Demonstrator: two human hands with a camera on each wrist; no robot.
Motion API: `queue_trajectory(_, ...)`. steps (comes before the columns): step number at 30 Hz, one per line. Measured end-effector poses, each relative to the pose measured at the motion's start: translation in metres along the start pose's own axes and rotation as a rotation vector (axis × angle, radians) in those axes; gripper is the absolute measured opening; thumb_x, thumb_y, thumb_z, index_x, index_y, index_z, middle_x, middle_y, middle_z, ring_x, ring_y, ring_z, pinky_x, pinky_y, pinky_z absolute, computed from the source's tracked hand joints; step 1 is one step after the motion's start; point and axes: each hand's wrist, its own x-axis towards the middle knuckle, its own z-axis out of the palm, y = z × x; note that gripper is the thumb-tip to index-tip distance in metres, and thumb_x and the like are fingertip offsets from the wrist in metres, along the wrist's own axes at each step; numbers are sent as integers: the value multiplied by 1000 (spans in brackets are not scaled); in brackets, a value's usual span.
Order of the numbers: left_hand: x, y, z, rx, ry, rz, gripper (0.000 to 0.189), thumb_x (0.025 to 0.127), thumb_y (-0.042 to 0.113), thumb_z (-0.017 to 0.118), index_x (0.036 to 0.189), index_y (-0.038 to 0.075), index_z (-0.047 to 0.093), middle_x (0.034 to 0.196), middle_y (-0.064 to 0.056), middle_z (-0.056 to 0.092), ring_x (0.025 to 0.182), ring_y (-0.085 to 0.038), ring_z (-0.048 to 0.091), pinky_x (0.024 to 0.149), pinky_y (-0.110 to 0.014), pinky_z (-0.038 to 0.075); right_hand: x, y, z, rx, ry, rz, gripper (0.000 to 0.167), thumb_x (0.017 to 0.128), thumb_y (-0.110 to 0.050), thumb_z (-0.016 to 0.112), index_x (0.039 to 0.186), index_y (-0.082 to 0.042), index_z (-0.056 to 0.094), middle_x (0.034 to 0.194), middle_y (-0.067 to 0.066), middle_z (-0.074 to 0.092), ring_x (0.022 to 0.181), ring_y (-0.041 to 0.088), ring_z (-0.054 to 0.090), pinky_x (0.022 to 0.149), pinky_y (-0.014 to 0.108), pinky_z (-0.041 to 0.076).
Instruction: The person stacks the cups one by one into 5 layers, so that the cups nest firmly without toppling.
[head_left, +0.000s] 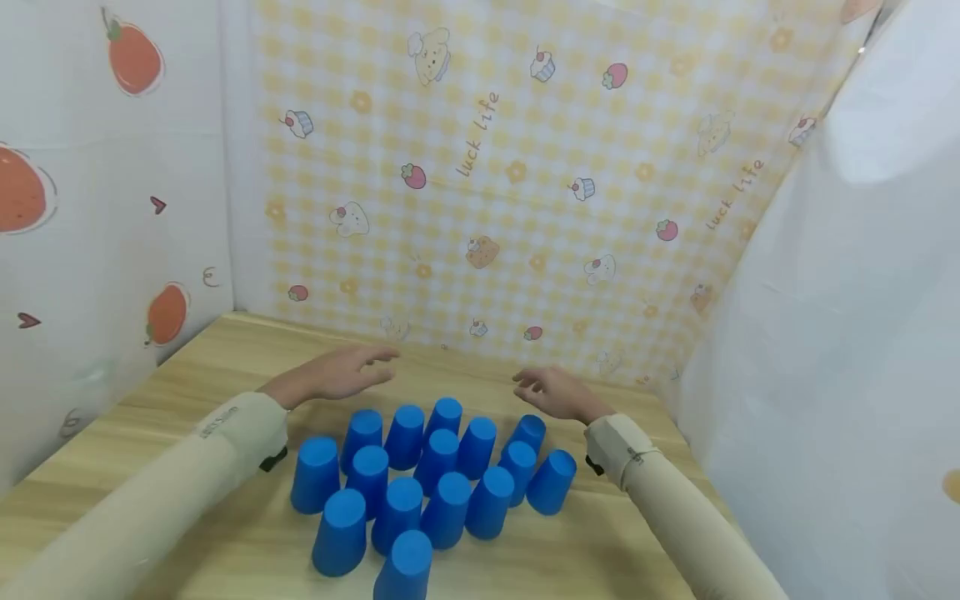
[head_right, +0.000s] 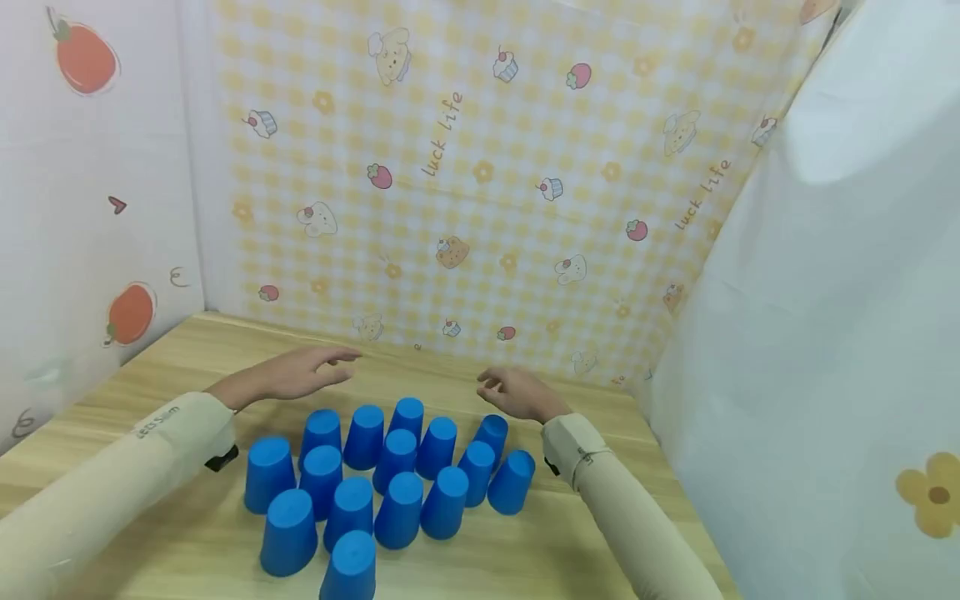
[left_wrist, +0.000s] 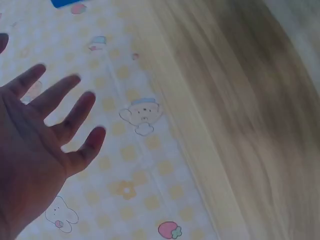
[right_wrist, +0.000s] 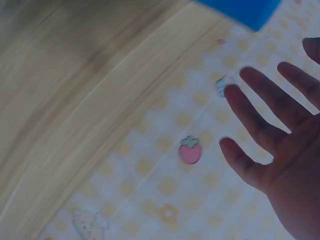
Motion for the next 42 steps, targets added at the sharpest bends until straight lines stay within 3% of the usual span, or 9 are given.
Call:
queue_trajectory(5, -7, 13, 2, -146, -164, -49, 60, 97, 49, 58, 144, 12, 50, 140, -12, 57, 129, -39, 51, 99, -59, 44, 18, -32, -11, 150, -91, -6, 32, 103, -30, 53, 129, -15, 64, 116, 3, 70, 107, 23, 67, 89, 42, 54)
queue_trajectory(9, -5, 27, 9, -84, -252, -99, 64, 87, 51, 71, 139, 18, 55, 133, -4, 62, 124, -33, 55, 99, -59, 44, 31, -54, -8, 230, -146, -53, 30, 102, -28, 56, 129, -15, 64, 116, 3, 70, 107, 24, 67, 88, 38, 55)
queue_trajectory(13, -5, 38, 16, 29, -272, -68, 53, 84, 46, 76, 129, 22, 63, 122, 2, 67, 114, -26, 59, 100, -61, 31, 39, -70, 2, 264, -234, -87, 36, 98, -27, 64, 132, -14, 61, 120, 6, 69, 111, 21, 65, 89, 33, 54)
queue_trajectory(18, -2, 39, 18, 65, -241, -26, 34, 83, 37, 80, 114, 24, 70, 109, 9, 70, 108, -21, 60, 91, -56, 26, 47, -73, 14, 305, -299, -47, 49, 91, -30, 73, 135, -15, 58, 124, 5, 67, 108, 20, 67, 86, 33, 56)
queue_trajectory(21, 2, 35, 13, 48, -232, -29, 31, 84, 39, 79, 110, 26, 70, 110, 9, 68, 111, -23, 59, 96, -58, 25, 50, -73, 18, 304, -312, -13, 54, 88, -34, 77, 135, -17, 58, 125, 3, 67, 106, 19, 68, 87, 37, 56)
queue_trajectory(25, 8, 25, 3, -6, -220, -69, 33, 86, 39, 77, 114, 23, 67, 119, 2, 65, 117, -31, 57, 102, -57, 38, 52, -74, 21, 287, -339, 18, 55, 86, -36, 78, 134, -19, 59, 127, 3, 65, 108, 19, 67, 90, 40, 55)
queue_trajectory(28, 15, 16, -4, -50, -201, -100, 40, 87, 36, 76, 120, 18, 65, 123, -4, 64, 119, -34, 56, 93, -53, 50, 50, -74, 24, 283, -343, 32, 49, 87, -34, 78, 132, -22, 61, 128, 3, 65, 111, 21, 66, 91, 39, 54)
queue_trajectory(35, 38, -4, -5, -96, -174, -140, 51, 89, 31, 74, 130, 5, 58, 128, -16, 62, 120, -37, 57, 93, -52, 50, 47, -72, 25, 285, -336, 43, 41, 88, -28, 78, 126, -21, 64, 124, 4, 66, 105, 16, 67, 88, 34, 55)
queue_trajectory(42, 54, -30, 3, -194, -15, -208, 51, 91, 22, 71, 132, -5, 55, 130, -29, 58, 120, -45, 56, 95, -57, 48, 71, -68, 18, 243, -253, -20, 37, 84, -27, 80, 118, -17, 69, 112, -4, 70, 104, 15, 65, 83, 26, 54)
